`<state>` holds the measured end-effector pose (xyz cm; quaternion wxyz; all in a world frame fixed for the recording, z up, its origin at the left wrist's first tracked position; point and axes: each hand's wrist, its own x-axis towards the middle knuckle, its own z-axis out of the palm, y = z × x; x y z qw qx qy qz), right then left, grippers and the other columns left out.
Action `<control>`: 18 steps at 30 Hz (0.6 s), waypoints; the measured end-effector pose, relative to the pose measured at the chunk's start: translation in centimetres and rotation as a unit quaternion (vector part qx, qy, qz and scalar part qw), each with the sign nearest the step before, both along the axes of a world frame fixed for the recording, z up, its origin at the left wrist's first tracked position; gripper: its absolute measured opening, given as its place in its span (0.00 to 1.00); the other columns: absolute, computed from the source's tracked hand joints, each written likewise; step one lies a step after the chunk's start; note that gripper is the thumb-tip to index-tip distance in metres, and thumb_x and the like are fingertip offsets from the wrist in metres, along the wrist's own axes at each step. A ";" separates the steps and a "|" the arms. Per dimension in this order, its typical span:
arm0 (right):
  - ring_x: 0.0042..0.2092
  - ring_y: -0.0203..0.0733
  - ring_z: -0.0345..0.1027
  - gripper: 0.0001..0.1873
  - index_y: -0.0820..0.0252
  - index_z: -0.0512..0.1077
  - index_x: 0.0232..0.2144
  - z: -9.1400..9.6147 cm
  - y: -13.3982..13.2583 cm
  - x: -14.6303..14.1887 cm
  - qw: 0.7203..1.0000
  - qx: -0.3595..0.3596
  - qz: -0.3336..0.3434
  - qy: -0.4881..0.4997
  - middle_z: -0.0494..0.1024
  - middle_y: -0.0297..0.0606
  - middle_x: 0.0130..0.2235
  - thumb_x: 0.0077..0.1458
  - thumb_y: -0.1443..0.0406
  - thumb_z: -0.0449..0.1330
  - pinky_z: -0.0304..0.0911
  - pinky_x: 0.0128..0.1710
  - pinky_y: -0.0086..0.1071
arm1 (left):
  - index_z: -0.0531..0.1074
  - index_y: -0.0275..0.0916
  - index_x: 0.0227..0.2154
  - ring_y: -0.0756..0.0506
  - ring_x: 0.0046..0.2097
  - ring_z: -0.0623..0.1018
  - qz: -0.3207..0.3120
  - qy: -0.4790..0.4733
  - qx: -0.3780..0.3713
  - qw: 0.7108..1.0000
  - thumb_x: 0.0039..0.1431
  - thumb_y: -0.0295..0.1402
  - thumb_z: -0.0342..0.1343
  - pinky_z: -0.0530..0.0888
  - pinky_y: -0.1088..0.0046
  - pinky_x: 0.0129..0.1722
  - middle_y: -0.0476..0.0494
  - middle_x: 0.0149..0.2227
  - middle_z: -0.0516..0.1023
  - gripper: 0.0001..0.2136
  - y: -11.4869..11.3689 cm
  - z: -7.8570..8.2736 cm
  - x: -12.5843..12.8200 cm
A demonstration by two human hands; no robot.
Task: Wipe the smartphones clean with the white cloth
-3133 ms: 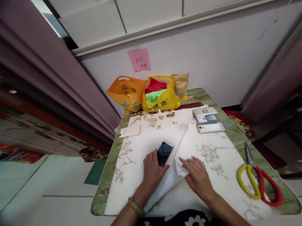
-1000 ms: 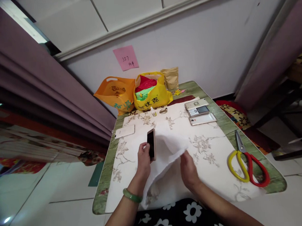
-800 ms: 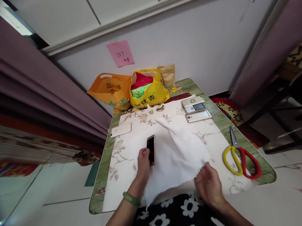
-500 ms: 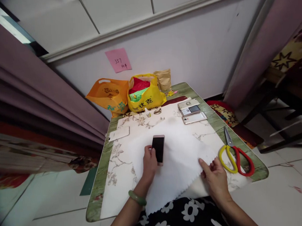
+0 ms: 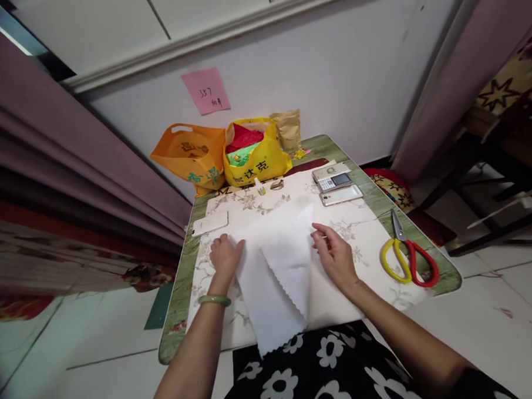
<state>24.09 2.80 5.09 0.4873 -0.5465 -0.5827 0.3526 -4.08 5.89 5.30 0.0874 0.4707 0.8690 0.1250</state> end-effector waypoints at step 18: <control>0.52 0.45 0.68 0.05 0.55 0.72 0.36 -3.8 -1.5 -1.8 0.971 0.146 0.118 -0.145 0.76 0.40 0.49 0.56 0.64 0.58 0.60 0.53 0.44 | 0.66 0.36 0.47 0.46 0.32 0.78 0.049 -0.631 0.258 0.730 0.42 0.36 0.65 0.75 0.68 0.36 0.45 0.34 0.79 0.27 -0.6 1.9 2.4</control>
